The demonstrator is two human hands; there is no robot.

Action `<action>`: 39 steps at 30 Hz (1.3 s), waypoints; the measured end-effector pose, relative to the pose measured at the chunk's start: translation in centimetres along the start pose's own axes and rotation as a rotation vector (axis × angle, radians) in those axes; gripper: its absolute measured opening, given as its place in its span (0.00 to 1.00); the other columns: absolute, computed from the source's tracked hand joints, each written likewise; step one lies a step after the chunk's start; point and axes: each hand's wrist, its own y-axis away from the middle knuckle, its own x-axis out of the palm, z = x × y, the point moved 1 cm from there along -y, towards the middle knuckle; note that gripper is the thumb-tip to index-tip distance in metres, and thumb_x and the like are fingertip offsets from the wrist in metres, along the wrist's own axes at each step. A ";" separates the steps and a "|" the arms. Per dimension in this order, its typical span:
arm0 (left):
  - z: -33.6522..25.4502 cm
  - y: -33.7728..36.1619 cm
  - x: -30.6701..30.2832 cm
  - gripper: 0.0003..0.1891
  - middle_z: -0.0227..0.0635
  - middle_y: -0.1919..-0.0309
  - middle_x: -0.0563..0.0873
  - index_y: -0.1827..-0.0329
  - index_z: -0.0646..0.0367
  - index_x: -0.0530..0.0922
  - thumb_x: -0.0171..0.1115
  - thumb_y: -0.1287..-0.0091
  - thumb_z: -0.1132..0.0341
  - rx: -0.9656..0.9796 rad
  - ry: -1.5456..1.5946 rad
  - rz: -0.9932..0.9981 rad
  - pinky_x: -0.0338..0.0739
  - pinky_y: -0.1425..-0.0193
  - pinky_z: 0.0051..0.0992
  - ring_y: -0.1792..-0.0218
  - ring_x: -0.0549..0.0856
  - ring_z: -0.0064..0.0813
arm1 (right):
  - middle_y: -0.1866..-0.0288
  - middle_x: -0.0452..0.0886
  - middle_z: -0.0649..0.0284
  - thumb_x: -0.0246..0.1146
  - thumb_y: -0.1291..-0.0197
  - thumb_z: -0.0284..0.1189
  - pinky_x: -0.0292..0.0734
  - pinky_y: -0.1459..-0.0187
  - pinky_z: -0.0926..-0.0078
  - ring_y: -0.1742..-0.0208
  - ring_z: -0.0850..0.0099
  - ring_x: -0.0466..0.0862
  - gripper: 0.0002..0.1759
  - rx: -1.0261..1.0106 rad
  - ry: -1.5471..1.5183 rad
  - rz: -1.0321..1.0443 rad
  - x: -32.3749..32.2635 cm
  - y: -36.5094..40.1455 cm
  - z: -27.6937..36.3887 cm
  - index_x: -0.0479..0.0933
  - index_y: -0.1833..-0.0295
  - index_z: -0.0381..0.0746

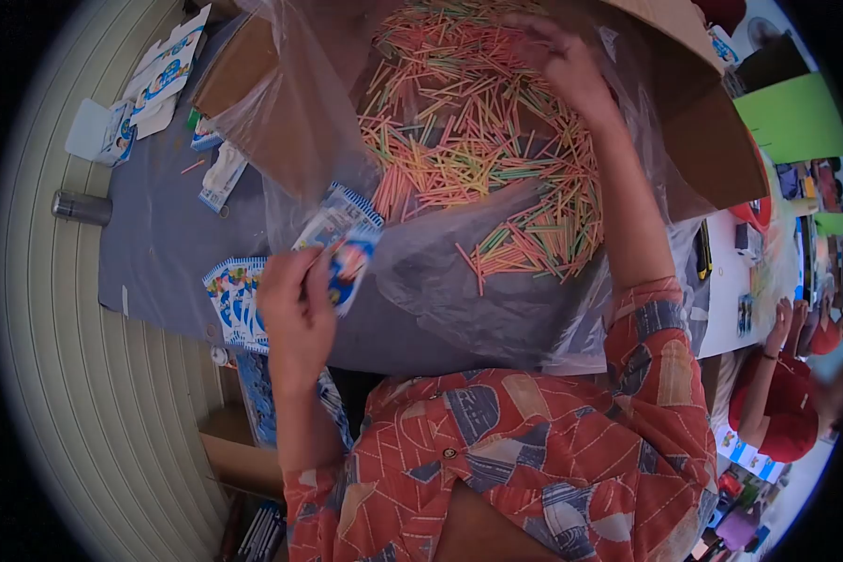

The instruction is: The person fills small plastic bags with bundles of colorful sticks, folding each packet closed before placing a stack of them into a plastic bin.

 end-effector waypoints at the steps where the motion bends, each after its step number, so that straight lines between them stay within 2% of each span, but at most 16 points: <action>1: 1.0 2.3 -2.1 0.07 0.41 0.66 0.83 0.56 0.63 0.82 0.62 0.36 0.78 -0.026 -0.167 0.000 0.74 0.57 0.35 0.64 0.81 0.41 | 0.26 0.68 0.56 0.58 0.33 0.31 0.66 0.32 0.56 0.26 0.60 0.68 0.32 -0.096 0.745 0.025 -0.4 0.5 -1.3 0.63 0.24 0.54; 2: 1.8 4.0 -3.2 0.10 0.41 0.63 0.83 0.54 0.61 0.82 0.64 0.38 0.78 -0.055 -0.335 0.000 0.74 0.51 0.39 0.58 0.81 0.44 | 0.24 0.64 0.55 0.61 0.39 0.24 0.66 0.32 0.53 0.25 0.58 0.66 0.38 -0.179 1.489 0.058 -0.4 1.0 -2.1 0.64 0.24 0.60; 3: 1.9 4.7 -3.1 0.10 0.41 0.63 0.83 0.54 0.61 0.82 0.64 0.38 0.78 -0.054 -0.333 0.004 0.74 0.51 0.39 0.58 0.81 0.44 | 0.24 0.64 0.55 0.61 0.39 0.24 0.66 0.32 0.53 0.25 0.58 0.66 0.38 -0.173 1.490 0.058 0.1 1.8 -1.9 0.64 0.24 0.60; 5: 1.6 5.8 -2.7 0.16 0.42 0.51 0.80 0.49 0.58 0.82 0.67 0.41 0.75 -0.089 -0.930 -0.063 0.69 0.45 0.43 0.49 0.77 0.45 | 0.20 0.55 0.56 0.62 0.44 0.22 0.61 0.29 0.49 0.22 0.55 0.59 0.42 -0.280 1.580 0.150 2.5 2.8 -1.1 0.65 0.26 0.68; 8: 0.3 4.1 -1.5 0.21 0.41 0.45 0.76 0.45 0.56 0.81 0.70 0.44 0.71 0.042 -0.624 -0.088 0.65 0.41 0.45 0.45 0.74 0.46 | 0.19 0.52 0.53 0.65 0.42 0.28 0.52 0.25 0.43 0.18 0.56 0.50 0.41 -0.221 1.452 0.474 4.7 2.1 0.4 0.63 0.25 0.68; 11: -0.3 1.1 1.1 0.24 0.41 0.47 0.77 0.44 0.58 0.80 0.71 0.46 0.68 0.108 -0.425 0.142 0.66 0.42 0.44 0.46 0.75 0.45 | 0.19 0.53 0.58 0.61 0.43 0.21 0.53 0.26 0.50 0.20 0.58 0.55 0.40 -0.481 1.317 0.504 5.4 0.6 -2.0 0.65 0.27 0.66; 18: 0.8 -1.0 3.8 0.23 0.41 0.49 0.78 0.46 0.62 0.81 0.70 0.46 0.68 0.126 -0.455 0.258 0.70 0.45 0.43 0.48 0.77 0.44 | 0.19 0.56 0.61 0.54 0.36 0.28 0.51 0.24 0.45 0.19 0.57 0.54 0.29 -0.483 1.411 0.702 4.8 1.0 -2.3 0.68 0.29 0.54; 21: 1.5 -0.6 4.0 0.21 0.40 0.51 0.79 0.46 0.63 0.81 0.68 0.44 0.68 0.166 -0.485 0.203 0.73 0.48 0.43 0.51 0.78 0.43 | 0.25 0.66 0.58 0.54 0.37 0.30 0.57 0.28 0.42 0.26 0.61 0.67 0.28 -0.526 1.413 0.667 5.4 1.3 -1.3 0.69 0.30 0.50; 23: 1.3 -0.7 4.0 0.19 0.41 0.52 0.80 0.47 0.63 0.81 0.66 0.42 0.69 0.173 -0.500 0.199 0.75 0.50 0.42 0.54 0.80 0.43 | 0.33 0.73 0.52 0.56 0.38 0.32 0.63 0.33 0.43 0.35 0.62 0.77 0.29 -0.014 1.560 0.814 5.8 0.9 -1.2 0.68 0.29 0.48; 24: 1.2 -0.8 4.0 0.19 0.41 0.52 0.80 0.47 0.63 0.81 0.66 0.42 0.69 0.178 -0.500 0.194 0.75 0.50 0.42 0.54 0.80 0.43 | 0.33 0.73 0.52 0.56 0.38 0.32 0.63 0.33 0.43 0.35 0.62 0.77 0.29 -0.015 1.565 0.807 5.4 0.6 -1.2 0.68 0.29 0.48; 26: 1.2 -0.8 3.7 0.15 0.40 0.55 0.81 0.52 0.64 0.83 0.66 0.43 0.71 0.148 -0.413 0.168 0.76 0.51 0.40 0.56 0.81 0.43 | 0.39 0.76 0.44 0.57 0.37 0.37 0.67 0.36 0.46 0.42 0.61 0.82 0.30 -0.035 0.797 0.481 4.4 -0.5 -1.3 0.67 0.29 0.43; 27: 1.2 -0.8 3.6 0.15 0.40 0.55 0.81 0.52 0.64 0.83 0.66 0.43 0.71 0.143 -0.413 0.167 0.76 0.51 0.40 0.56 0.81 0.43 | 0.39 0.76 0.44 0.57 0.37 0.37 0.67 0.36 0.46 0.42 0.61 0.82 0.30 -0.036 0.797 0.486 4.2 -1.4 -1.7 0.67 0.29 0.43; 30: 1.6 -0.5 3.7 0.13 0.39 0.59 0.83 0.56 0.63 0.85 0.67 0.44 0.72 0.118 -0.324 0.129 0.77 0.53 0.39 0.58 0.82 0.43 | 0.39 0.76 0.42 0.57 0.36 0.40 0.70 0.38 0.48 0.40 0.55 0.81 0.30 0.115 0.935 0.244 3.7 -3.7 -4.2 0.68 0.31 0.40; 32: 2.7 0.0 3.7 0.13 0.38 0.60 0.83 0.57 0.61 0.85 0.68 0.47 0.73 0.049 -0.162 0.059 0.77 0.54 0.39 0.59 0.82 0.43 | 0.39 0.76 0.42 0.55 0.34 0.38 0.71 0.43 0.44 0.40 0.47 0.79 0.27 -0.072 1.164 0.176 5.9 -4.5 -6.4 0.69 0.34 0.36; 35: 2.2 -0.1 3.3 0.14 0.39 0.60 0.83 0.56 0.61 0.85 0.70 0.48 0.73 0.035 -0.162 0.087 0.77 0.54 0.38 0.59 0.81 0.44 | 0.37 0.78 0.48 0.56 0.34 0.40 0.77 0.48 0.56 0.37 0.63 0.79 0.25 0.205 1.708 0.237 8.5 -7.2 -5.8 0.73 0.37 0.37; 39: 1.0 -0.8 2.5 0.13 0.40 0.60 0.82 0.57 0.61 0.85 0.69 0.47 0.75 -0.020 -0.162 0.073 0.76 0.53 0.38 0.58 0.80 0.44 | 0.42 0.79 0.49 0.56 0.36 0.37 0.76 0.50 0.51 0.39 0.61 0.80 0.23 -0.016 1.864 0.108 8.4 -9.2 -10.5 0.71 0.40 0.36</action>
